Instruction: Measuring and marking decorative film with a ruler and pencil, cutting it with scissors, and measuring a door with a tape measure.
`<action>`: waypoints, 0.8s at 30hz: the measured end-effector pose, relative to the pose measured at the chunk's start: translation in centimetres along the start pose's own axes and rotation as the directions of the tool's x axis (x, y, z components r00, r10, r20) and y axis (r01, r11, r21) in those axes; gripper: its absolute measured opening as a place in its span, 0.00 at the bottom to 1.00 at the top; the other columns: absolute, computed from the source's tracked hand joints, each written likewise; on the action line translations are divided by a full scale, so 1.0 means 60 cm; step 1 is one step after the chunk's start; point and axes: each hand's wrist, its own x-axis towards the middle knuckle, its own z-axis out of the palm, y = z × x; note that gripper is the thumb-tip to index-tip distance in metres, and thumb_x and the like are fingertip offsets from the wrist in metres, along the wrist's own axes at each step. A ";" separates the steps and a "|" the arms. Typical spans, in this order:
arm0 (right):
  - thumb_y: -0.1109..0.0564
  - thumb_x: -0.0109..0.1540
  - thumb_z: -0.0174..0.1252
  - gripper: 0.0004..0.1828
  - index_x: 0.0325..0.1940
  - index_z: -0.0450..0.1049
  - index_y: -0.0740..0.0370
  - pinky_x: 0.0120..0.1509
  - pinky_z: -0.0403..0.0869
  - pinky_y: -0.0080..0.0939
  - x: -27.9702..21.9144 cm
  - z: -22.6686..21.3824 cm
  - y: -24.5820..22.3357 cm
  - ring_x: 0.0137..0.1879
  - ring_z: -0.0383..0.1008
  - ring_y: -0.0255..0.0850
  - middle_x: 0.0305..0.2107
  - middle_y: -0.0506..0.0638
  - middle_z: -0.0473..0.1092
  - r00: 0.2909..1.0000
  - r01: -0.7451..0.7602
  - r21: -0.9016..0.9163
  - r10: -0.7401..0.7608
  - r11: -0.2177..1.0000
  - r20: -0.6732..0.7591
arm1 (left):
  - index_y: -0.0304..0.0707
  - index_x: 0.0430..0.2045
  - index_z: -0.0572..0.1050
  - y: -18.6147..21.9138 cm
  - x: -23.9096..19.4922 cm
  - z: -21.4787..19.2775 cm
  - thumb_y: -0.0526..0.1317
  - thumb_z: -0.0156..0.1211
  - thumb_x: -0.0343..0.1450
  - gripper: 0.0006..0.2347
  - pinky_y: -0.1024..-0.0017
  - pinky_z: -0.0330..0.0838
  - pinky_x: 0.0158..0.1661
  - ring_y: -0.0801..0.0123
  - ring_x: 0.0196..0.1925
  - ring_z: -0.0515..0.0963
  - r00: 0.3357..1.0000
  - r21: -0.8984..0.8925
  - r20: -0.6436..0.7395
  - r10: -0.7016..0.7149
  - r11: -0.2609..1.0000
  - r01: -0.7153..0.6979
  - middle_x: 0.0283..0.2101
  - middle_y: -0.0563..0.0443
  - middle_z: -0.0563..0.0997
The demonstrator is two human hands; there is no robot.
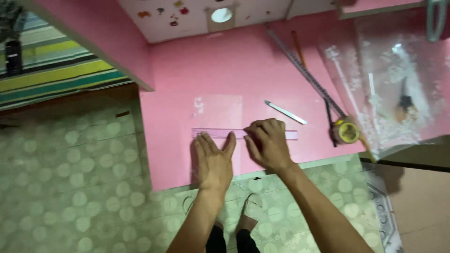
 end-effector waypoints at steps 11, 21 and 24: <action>0.60 0.62 0.54 0.10 0.37 0.81 0.64 0.51 0.68 0.48 0.032 -0.118 0.029 0.46 0.74 0.47 0.37 0.55 0.77 0.957 -0.275 -0.247 0.289 0.929 0.018 | 0.68 0.74 0.37 0.006 0.033 -0.093 0.39 0.34 0.77 0.29 0.34 0.40 0.61 0.22 0.71 0.56 0.846 0.070 0.532 0.035 0.994 -0.085 0.67 0.09 0.58; 0.52 0.64 0.49 0.13 0.46 0.68 0.64 0.42 0.76 0.67 0.027 -0.159 0.216 0.40 0.81 0.66 0.31 0.64 0.78 0.669 -0.427 -0.662 0.708 0.616 0.226 | 0.69 0.75 0.37 0.004 0.044 -0.125 0.29 0.41 0.76 0.35 0.34 0.29 0.65 0.30 0.76 0.51 0.779 0.011 0.627 0.015 1.000 -0.029 0.69 0.14 0.59; 0.50 0.67 0.53 0.15 0.55 0.72 0.58 0.51 0.76 0.68 0.052 -0.162 0.185 0.46 0.81 0.68 0.38 0.62 0.80 0.642 -0.514 -0.513 0.705 0.688 0.302 | 0.65 0.76 0.37 -0.008 0.034 -0.175 0.34 0.32 0.80 0.28 0.35 0.26 0.66 0.31 0.77 0.48 0.754 -0.032 0.655 0.048 0.999 -0.037 0.71 0.15 0.55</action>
